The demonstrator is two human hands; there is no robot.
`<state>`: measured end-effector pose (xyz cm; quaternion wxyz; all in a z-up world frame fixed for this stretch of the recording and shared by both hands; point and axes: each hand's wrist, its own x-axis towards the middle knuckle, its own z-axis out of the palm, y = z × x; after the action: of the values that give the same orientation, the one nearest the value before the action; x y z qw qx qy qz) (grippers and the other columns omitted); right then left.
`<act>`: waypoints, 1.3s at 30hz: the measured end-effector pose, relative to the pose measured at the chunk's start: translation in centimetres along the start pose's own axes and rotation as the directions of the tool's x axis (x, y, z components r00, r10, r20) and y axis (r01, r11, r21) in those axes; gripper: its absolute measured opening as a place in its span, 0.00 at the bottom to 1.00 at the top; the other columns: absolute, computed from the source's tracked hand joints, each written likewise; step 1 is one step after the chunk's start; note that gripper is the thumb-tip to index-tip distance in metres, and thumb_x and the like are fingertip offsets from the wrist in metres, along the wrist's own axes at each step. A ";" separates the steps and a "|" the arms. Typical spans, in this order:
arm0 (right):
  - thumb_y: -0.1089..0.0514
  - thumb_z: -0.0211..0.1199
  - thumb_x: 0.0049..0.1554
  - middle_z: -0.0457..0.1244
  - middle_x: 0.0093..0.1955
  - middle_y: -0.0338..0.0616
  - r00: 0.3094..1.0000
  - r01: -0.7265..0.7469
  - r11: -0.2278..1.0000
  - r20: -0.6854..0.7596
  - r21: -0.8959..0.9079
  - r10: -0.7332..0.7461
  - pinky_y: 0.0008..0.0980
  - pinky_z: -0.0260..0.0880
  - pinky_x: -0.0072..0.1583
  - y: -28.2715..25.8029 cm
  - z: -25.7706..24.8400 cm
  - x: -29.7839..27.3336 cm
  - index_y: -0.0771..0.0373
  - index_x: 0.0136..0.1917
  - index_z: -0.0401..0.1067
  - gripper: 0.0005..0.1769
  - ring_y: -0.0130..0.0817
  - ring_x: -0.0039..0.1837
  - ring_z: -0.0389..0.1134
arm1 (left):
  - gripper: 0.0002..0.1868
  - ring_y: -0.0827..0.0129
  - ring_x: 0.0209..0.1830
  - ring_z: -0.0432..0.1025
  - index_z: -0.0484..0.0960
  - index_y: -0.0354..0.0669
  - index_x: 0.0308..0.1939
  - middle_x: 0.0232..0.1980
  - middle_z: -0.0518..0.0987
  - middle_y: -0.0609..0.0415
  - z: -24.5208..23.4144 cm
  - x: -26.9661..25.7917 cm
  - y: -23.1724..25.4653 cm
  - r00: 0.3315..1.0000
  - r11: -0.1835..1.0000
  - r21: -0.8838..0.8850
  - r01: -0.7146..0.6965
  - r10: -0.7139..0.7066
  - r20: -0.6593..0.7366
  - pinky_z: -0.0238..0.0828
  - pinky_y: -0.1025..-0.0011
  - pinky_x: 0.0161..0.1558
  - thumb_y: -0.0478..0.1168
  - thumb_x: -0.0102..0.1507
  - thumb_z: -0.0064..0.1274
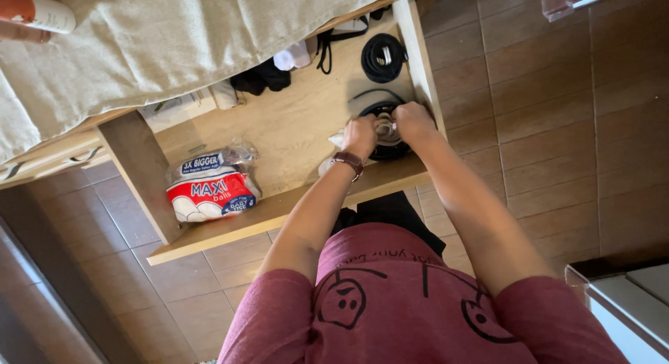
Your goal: Organizing various items such as cables, belts, and a package of wipes within a dresser drawer.
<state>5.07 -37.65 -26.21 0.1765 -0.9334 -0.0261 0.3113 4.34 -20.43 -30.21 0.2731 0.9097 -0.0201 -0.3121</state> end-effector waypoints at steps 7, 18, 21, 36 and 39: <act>0.69 0.63 0.63 0.75 0.48 0.63 0.994 0.007 0.975 0.106 -0.222 0.017 0.48 0.85 0.48 -0.9 0.9 0.9 0.72 0.49 0.86 0.10 0.54 0.52 0.79 | 0.14 0.44 0.52 0.85 0.91 0.45 0.45 0.44 0.87 0.42 1.5 1.7 -1.3 0.992 0.987 0.102 -0.126 0.126 0.007 0.86 0.50 0.55 0.46 0.72 0.53; 0.65 0.52 0.70 0.74 0.59 0.56 0.991 0.121 0.923 0.098 -0.365 -0.091 0.58 0.82 0.56 -1.9 0.0 -0.2 0.51 0.76 0.77 0.25 0.54 0.63 0.75 | 0.13 0.44 0.45 0.87 0.89 0.44 0.49 0.43 0.88 0.47 0.8 2.4 -1.4 0.993 0.957 0.270 -0.109 0.116 -0.011 0.88 0.48 0.46 0.33 0.68 0.49; 0.62 0.57 0.69 0.74 0.60 0.54 0.991 0.100 0.928 0.121 -0.359 -0.060 0.57 0.81 0.59 -2.3 -0.5 0.6 0.56 0.63 0.84 0.17 0.54 0.64 0.75 | 0.13 0.45 0.48 0.87 0.87 0.54 0.52 0.45 0.89 0.51 2.0 3.4 -2.6 0.996 0.965 0.252 -0.070 0.079 -0.026 0.88 0.49 0.49 0.37 0.69 0.49; 0.54 0.60 0.65 0.70 0.52 0.47 0.874 0.483 0.873 -0.033 -0.067 -0.485 0.53 0.79 0.58 -10.0 6.4 1.2 0.53 0.50 0.76 0.05 0.56 0.58 0.75 | 0.34 0.29 0.63 0.78 0.66 0.41 0.64 0.63 0.76 0.36 -3.7 -6.5 -9.7 0.982 0.984 0.162 0.080 -0.106 0.157 0.81 0.38 0.61 0.42 0.61 0.69; 0.58 0.67 0.57 0.68 0.48 0.44 0.662 0.575 0.670 -0.215 -0.469 -0.718 0.49 0.78 0.52 -10.0 12.0 3.8 0.50 0.45 0.81 0.04 0.51 0.56 0.74 | 0.22 0.37 0.59 0.83 0.75 0.38 0.63 0.58 0.84 0.40 -2.1 -5.7 -11.0 0.970 0.984 0.115 0.136 -0.155 0.187 0.84 0.42 0.56 0.40 0.66 0.58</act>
<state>1.67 -23.91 -33.85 0.1038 -0.9171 -0.3840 0.0272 -0.51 -8.89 -31.28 0.1997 0.8864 0.0042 -0.4176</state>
